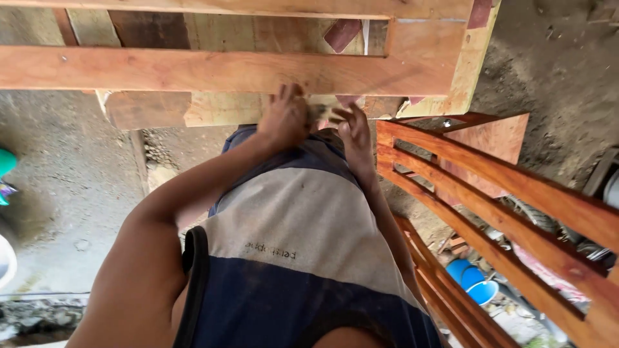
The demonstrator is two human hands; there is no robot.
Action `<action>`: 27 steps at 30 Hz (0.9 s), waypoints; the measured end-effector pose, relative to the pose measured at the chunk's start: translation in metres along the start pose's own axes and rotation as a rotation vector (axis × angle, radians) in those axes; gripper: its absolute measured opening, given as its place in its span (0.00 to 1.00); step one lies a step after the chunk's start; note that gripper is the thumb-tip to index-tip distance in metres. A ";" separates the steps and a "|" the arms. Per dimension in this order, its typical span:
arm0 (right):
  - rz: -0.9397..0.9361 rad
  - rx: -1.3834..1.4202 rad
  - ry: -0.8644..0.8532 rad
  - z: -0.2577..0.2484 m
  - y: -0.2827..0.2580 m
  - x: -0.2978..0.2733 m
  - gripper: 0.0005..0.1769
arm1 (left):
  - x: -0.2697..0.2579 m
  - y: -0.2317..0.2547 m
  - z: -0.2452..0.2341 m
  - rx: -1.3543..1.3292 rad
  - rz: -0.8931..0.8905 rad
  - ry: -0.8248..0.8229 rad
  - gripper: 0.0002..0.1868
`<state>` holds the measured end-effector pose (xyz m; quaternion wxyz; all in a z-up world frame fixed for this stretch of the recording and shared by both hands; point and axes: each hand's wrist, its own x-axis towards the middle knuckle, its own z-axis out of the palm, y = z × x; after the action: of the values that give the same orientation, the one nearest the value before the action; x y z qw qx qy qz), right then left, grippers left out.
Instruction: The person sands a wooden frame using a sanding block and then uses a chisel to smooth the edges. The person alternates between sanding and chiseling different sections of the frame.
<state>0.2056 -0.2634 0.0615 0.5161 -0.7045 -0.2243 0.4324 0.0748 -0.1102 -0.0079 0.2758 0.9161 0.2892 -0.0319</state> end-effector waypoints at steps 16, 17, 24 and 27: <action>-0.029 -0.354 0.250 -0.245 -0.048 0.064 0.13 | 0.077 0.044 -0.016 0.025 -0.560 0.072 0.27; -0.168 -0.358 0.226 -0.249 -0.042 0.069 0.17 | 0.099 0.075 -0.024 -0.062 -0.460 -0.022 0.29; -0.011 -0.330 0.028 -0.220 -0.072 0.088 0.35 | 0.047 -0.033 0.005 -0.186 0.045 0.547 0.27; 0.159 -0.212 -0.021 -0.202 -0.093 0.081 0.47 | 0.004 -0.111 -0.052 -0.123 -0.444 0.157 0.32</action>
<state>0.4297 -0.2753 0.1354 0.4004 -0.7662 -0.2176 0.4531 0.0127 -0.0051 -0.0184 0.2940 0.8112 0.5055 -0.0029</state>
